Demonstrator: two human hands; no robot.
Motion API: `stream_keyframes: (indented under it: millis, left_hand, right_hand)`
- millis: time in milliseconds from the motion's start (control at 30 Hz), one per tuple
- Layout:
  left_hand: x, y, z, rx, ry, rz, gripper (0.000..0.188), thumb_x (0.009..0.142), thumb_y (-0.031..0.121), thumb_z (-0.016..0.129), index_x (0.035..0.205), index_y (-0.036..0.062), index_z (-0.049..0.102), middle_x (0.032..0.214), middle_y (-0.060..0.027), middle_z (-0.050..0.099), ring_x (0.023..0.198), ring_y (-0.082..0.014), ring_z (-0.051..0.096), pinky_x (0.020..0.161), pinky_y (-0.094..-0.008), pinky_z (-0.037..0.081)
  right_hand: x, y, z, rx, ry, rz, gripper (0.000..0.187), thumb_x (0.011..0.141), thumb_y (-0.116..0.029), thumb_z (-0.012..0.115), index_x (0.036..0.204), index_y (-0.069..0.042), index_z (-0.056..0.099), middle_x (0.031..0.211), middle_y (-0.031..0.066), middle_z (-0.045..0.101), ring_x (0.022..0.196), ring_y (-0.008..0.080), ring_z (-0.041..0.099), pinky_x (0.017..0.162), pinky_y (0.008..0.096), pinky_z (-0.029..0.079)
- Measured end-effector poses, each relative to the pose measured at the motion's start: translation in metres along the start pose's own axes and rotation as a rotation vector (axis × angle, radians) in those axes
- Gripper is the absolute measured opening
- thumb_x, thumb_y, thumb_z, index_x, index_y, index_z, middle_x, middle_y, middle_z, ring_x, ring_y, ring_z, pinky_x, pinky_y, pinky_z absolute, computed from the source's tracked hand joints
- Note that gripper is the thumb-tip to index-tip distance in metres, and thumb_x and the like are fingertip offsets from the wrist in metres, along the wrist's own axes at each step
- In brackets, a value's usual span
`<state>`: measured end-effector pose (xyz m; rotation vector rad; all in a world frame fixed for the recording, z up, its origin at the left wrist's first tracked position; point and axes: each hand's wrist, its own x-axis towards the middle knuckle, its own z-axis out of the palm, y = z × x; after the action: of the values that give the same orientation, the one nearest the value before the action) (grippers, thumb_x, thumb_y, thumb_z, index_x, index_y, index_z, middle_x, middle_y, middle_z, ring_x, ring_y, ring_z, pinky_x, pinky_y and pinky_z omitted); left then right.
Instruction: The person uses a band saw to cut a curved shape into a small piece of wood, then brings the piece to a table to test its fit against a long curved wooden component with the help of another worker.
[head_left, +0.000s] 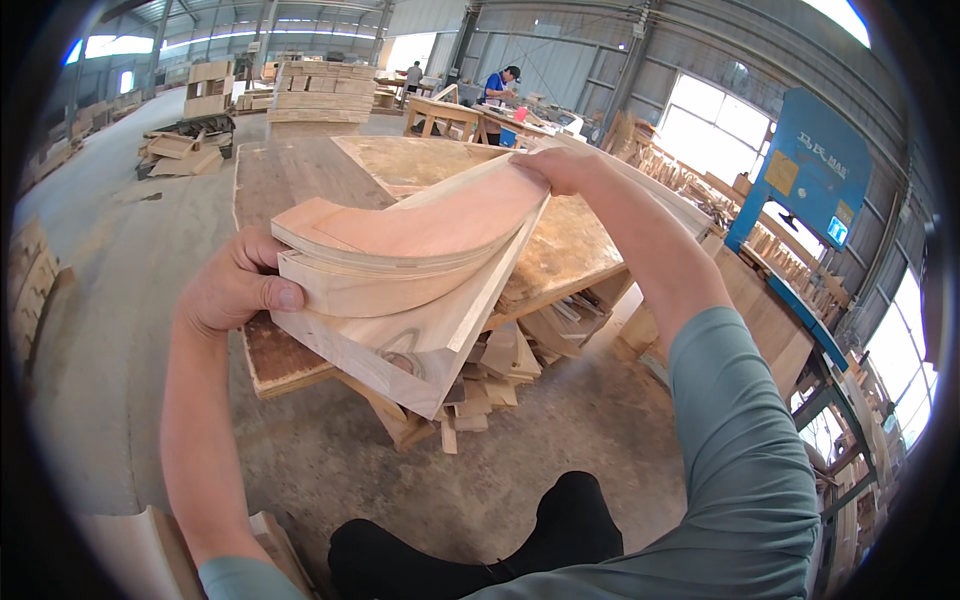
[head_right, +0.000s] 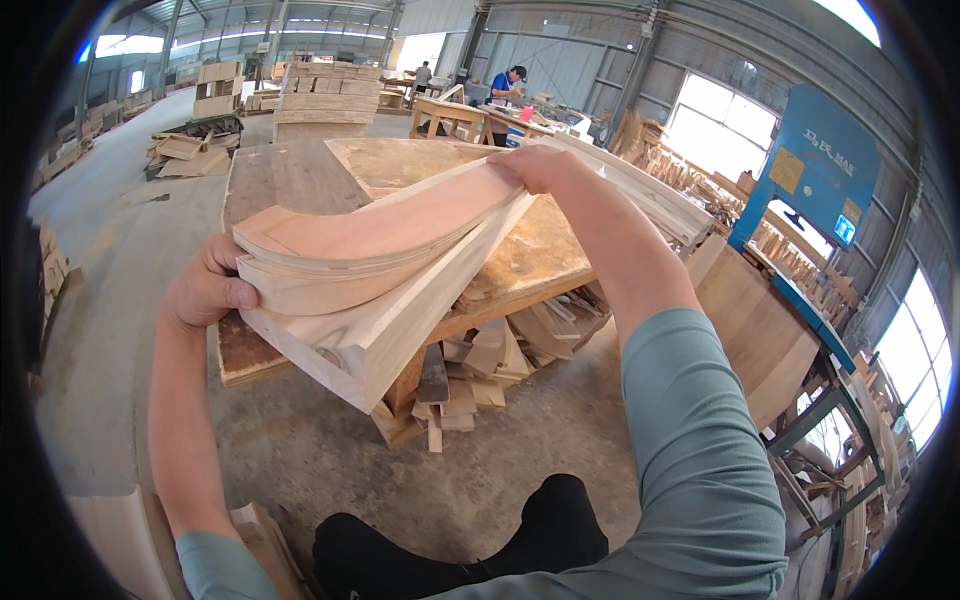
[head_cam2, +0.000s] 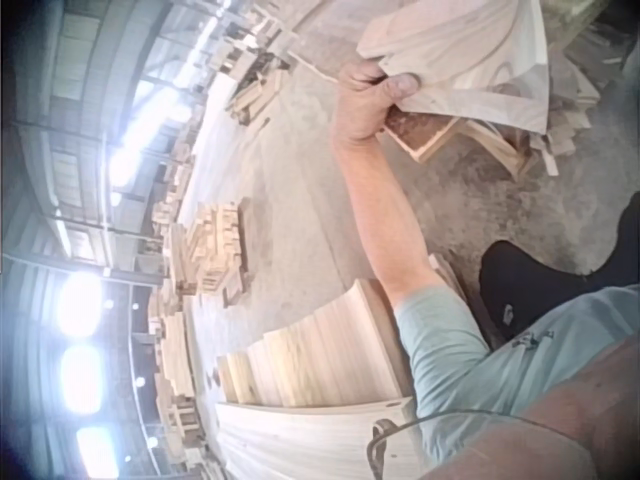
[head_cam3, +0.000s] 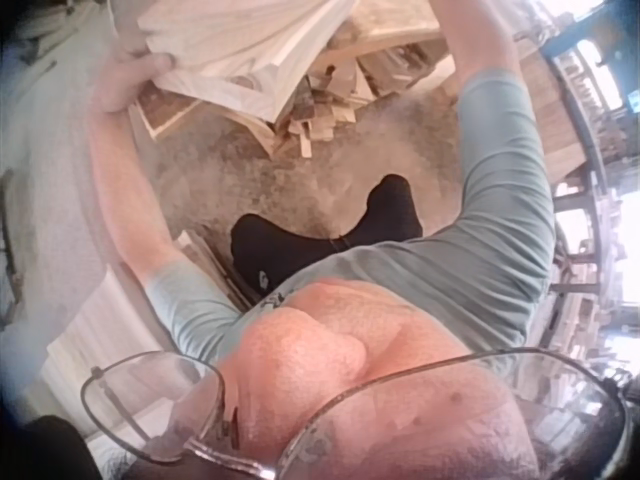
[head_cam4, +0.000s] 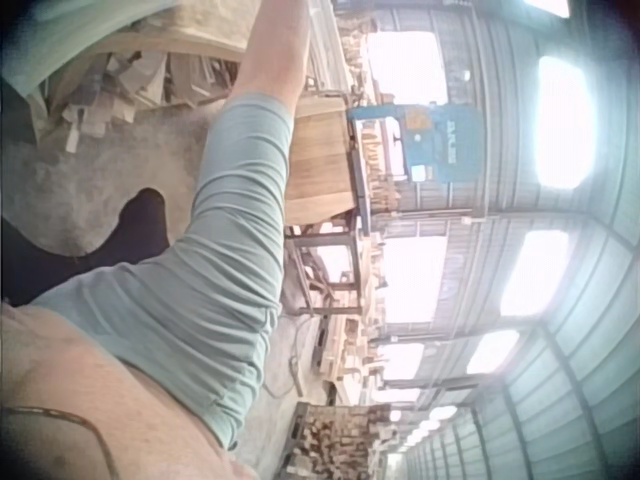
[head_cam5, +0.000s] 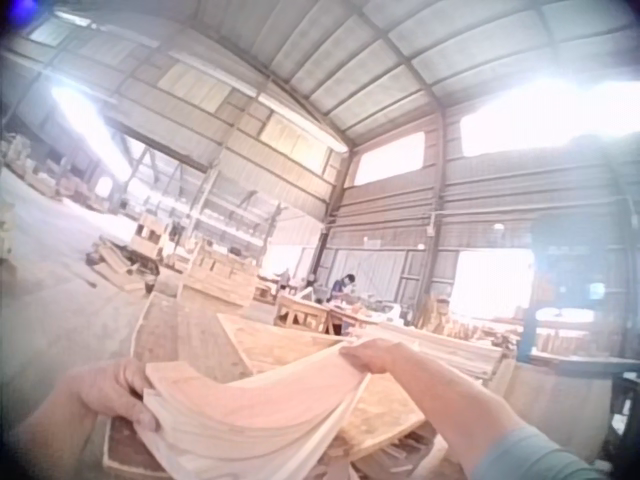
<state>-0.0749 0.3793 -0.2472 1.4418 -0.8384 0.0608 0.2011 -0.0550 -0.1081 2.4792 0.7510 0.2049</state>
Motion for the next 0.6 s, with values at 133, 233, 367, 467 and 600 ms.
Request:
stream_keyframes:
  millis: [133,233,367,467,600]
  left_hand:
    - [-0.007,0.002,-0.004,0.027,0.004,0.022,0.039,0.074,0.024,0.089,0.102,-0.0011,0.078,0.106,-0.0069,0.076,0.098,-0.0119,0.067,0.088,-0.0284,0.05]
    - [-0.004,-0.005,-0.01,0.052,-0.029,0.027,0.036,0.076,0.022,0.087,0.103,-0.0016,0.078,0.103,-0.006,0.076,0.094,-0.0108,0.066,0.087,-0.0279,0.051]
    - [-0.002,-0.003,-0.009,0.045,-0.038,0.026,0.035,0.078,0.019,0.086,0.105,-0.0018,0.078,0.101,-0.0052,0.077,0.092,-0.0097,0.065,0.085,-0.0269,0.051]
    - [-0.003,0.002,-0.002,0.008,-0.02,-0.012,0.035,0.078,0.017,0.086,0.106,-0.0016,0.077,0.101,-0.0051,0.076,0.092,-0.0099,0.065,0.086,-0.0268,0.051]
    - [-0.008,-0.001,-0.007,0.006,-0.012,-0.012,0.036,0.078,0.017,0.087,0.107,-0.0018,0.077,0.102,-0.0046,0.076,0.093,-0.0097,0.065,0.087,-0.0273,0.051]
  right_hand:
    - [0.006,-0.006,-0.004,-0.019,0.022,-0.033,0.099,0.072,0.003,0.08,0.155,-0.026,0.034,0.137,0.0162,0.06,0.124,0.0352,0.059,0.104,0.0454,0.049]
    - [0.005,0.005,0.005,0.09,0.017,-0.023,0.099,0.072,0.002,0.08,0.155,-0.025,0.034,0.134,0.0161,0.062,0.123,0.0352,0.06,0.104,0.0457,0.049]
    - [-0.014,-0.025,-0.016,0.067,0.005,0.018,0.093,0.072,0.008,0.074,0.153,-0.025,0.04,0.134,0.0131,0.062,0.124,0.0333,0.059,0.101,0.0437,0.05]
    - [-0.019,-0.022,-0.019,0.043,-0.004,0.038,0.094,0.072,0.008,0.074,0.153,-0.025,0.039,0.136,0.0124,0.06,0.126,0.0332,0.058,0.102,0.0437,0.05]
    - [-0.006,-0.009,-0.004,-0.003,0.062,-0.028,0.101,0.07,0.005,0.079,0.156,-0.025,0.034,0.135,0.0143,0.061,0.124,0.0352,0.058,0.105,0.0439,0.048]
